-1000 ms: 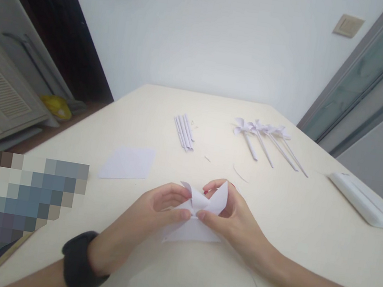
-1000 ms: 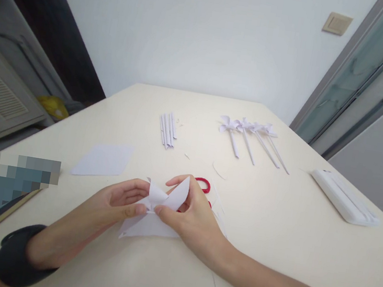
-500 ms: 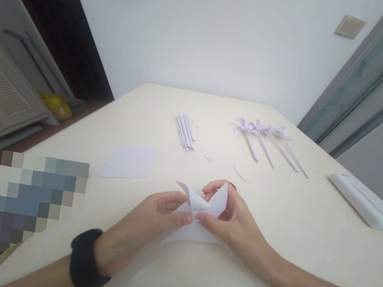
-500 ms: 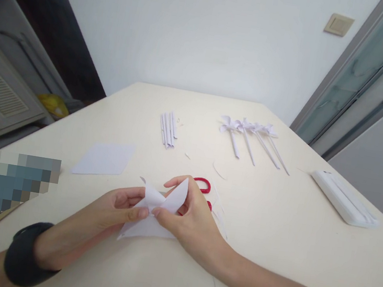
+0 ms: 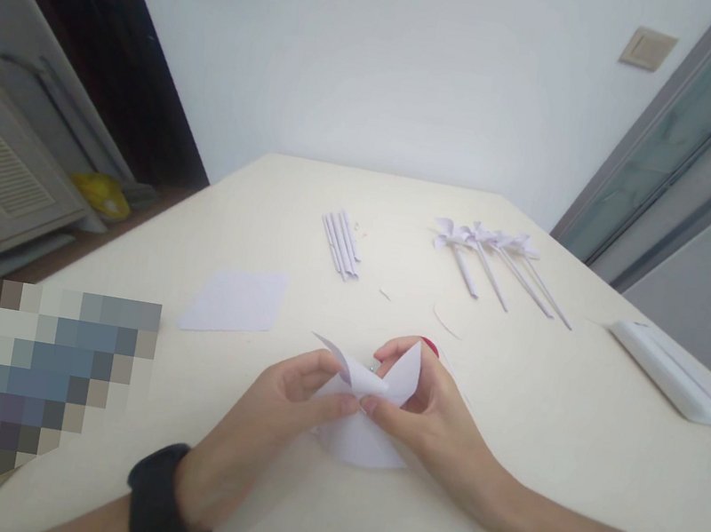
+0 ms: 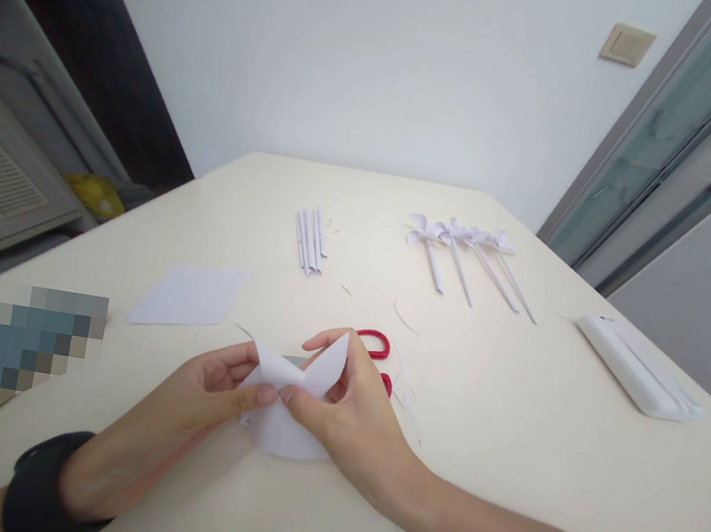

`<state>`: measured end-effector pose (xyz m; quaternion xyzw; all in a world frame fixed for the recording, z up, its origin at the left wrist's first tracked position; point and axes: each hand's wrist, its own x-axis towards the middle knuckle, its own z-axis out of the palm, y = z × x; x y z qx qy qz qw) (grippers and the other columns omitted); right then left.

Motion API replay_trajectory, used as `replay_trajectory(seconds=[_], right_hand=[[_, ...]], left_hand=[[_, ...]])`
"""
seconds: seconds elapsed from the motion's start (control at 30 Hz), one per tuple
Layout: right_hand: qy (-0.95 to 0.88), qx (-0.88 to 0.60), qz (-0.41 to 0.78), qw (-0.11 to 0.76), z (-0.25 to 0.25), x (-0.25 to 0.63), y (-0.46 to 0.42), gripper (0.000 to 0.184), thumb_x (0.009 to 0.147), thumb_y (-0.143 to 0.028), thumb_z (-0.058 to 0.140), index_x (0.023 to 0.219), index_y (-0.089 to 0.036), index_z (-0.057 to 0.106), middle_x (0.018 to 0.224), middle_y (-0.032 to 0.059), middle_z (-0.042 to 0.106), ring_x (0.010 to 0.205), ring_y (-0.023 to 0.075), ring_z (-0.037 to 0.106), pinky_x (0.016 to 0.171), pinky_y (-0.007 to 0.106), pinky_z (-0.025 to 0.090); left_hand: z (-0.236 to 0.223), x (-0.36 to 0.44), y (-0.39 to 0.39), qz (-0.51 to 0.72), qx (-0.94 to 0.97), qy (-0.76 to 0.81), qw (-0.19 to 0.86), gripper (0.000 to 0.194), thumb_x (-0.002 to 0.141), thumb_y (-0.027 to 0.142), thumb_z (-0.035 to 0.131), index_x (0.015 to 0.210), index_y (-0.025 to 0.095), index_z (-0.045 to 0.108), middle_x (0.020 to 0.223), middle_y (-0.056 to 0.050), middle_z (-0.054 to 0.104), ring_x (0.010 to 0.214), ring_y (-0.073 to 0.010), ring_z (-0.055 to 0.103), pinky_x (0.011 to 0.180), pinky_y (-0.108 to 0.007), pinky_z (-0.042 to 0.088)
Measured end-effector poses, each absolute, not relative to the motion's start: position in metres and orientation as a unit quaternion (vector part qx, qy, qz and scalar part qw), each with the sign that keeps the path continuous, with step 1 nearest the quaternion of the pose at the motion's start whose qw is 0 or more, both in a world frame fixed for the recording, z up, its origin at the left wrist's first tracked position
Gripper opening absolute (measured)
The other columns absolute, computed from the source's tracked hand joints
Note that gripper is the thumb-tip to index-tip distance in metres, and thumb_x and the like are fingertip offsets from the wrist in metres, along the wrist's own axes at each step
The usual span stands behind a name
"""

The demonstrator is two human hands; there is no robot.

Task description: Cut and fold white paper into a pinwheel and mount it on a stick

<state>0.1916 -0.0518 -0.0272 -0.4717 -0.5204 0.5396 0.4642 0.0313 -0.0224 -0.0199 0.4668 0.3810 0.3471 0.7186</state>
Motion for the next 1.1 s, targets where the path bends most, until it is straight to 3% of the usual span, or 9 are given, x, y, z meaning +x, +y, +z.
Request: replay_trajectory(seconds=[0.23, 0.5, 0.87, 1.1], right_hand=[[-0.503, -0.460, 0.549, 0.484, -0.0266, 0.1891, -0.0543, 0.029, 0.073, -0.013, 0.061, 0.094, -0.025, 0.045, 0.080, -0.0040, 0.049, 0.065, 0.0092, 0.046, 0.055, 0.020, 0.038], [-0.468, -0.447, 0.569, 0.507, -0.0239, 0.1864, -0.0563, 0.028, 0.073, -0.010, 0.061, 0.092, -0.024, 0.045, 0.082, -0.0041, 0.050, 0.068, 0.0084, 0.047, 0.057, 0.019, 0.039], [-0.441, -0.401, 0.622, 0.508, -0.0215, 0.1876, -0.0569, 0.027, 0.077, -0.020, 0.063, 0.095, -0.024, 0.045, 0.084, -0.0029, 0.054, 0.074, 0.0098, 0.051, 0.063, 0.020, 0.041], [-0.468, -0.422, 0.592, 0.502, -0.0233, 0.1886, -0.0557, 0.031, 0.076, -0.017, 0.063, 0.099, -0.026, 0.044, 0.085, -0.0035, 0.053, 0.072, 0.0107, 0.051, 0.061, 0.022, 0.042]], left_hand=[[-0.0182, 0.0340, -0.0257, 0.377, 0.477, 0.395, 0.689, 0.013, 0.070, 0.019, 0.064, 0.076, 0.019, 0.053, 0.088, -0.003, 0.066, 0.076, -0.0190, 0.059, 0.070, -0.030, 0.045], [-0.0193, 0.0336, -0.0247, 0.385, 0.497, 0.399, 0.667, 0.016, 0.071, 0.016, 0.065, 0.076, 0.019, 0.050, 0.086, -0.001, 0.066, 0.071, -0.0140, 0.058, 0.063, -0.023, 0.044], [-0.0163, 0.0360, -0.0267, 0.386, 0.485, 0.405, 0.672, 0.019, 0.073, 0.022, 0.063, 0.081, 0.021, 0.046, 0.085, -0.002, 0.064, 0.068, -0.0158, 0.058, 0.064, -0.028, 0.045], [-0.0133, 0.0358, -0.0287, 0.396, 0.487, 0.402, 0.666, 0.018, 0.073, 0.018, 0.062, 0.081, 0.020, 0.046, 0.087, -0.003, 0.065, 0.071, -0.0164, 0.059, 0.062, -0.026, 0.044]])
